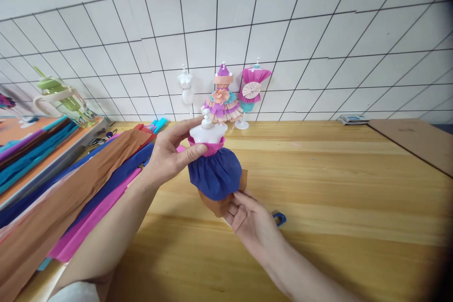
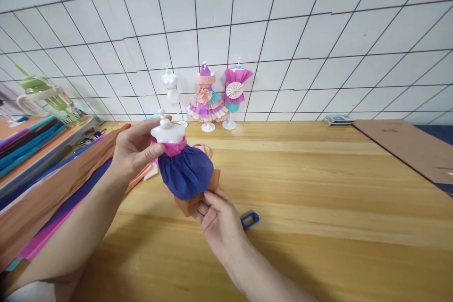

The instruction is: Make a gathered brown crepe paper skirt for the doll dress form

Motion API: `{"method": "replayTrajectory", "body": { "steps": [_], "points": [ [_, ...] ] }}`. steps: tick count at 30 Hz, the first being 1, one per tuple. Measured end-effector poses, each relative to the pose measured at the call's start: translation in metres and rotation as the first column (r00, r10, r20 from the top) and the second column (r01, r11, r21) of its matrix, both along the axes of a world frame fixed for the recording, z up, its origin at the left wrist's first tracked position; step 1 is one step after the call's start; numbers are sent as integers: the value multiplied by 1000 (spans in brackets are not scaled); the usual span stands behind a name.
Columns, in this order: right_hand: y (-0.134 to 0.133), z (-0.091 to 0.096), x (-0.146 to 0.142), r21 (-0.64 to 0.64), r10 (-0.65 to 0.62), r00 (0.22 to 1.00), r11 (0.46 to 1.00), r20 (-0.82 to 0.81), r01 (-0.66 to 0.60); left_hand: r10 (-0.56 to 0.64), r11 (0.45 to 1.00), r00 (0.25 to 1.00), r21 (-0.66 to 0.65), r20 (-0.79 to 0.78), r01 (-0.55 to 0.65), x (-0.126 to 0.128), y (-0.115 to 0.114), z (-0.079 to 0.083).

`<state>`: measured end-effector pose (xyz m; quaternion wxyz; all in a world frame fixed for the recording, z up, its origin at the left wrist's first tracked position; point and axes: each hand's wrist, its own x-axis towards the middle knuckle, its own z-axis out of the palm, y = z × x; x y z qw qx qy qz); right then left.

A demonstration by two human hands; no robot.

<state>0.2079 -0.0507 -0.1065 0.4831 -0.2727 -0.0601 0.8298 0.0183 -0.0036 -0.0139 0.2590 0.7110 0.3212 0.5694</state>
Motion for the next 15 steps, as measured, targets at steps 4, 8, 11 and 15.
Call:
{"method": "replayTrajectory", "body": {
  "steps": [4,8,11,15],
  "points": [
    [-1,2,2,-19,23,997,1000,67,-22,12,1000,1000,2,-3,-12,0,1,-1],
    [-4,0,2,-4,6,986,1000,168,-6,22,1000,999,17,-39,-22,-2,-1,-1],
    [-4,-1,1,-2,-11,982,1000,188,12,18,999,996,37,-89,-14,-4,-5,3],
    [-3,-2,2,19,-36,978,999,205,33,8,997,989,78,-148,4,-8,-15,8]
  ]
}}
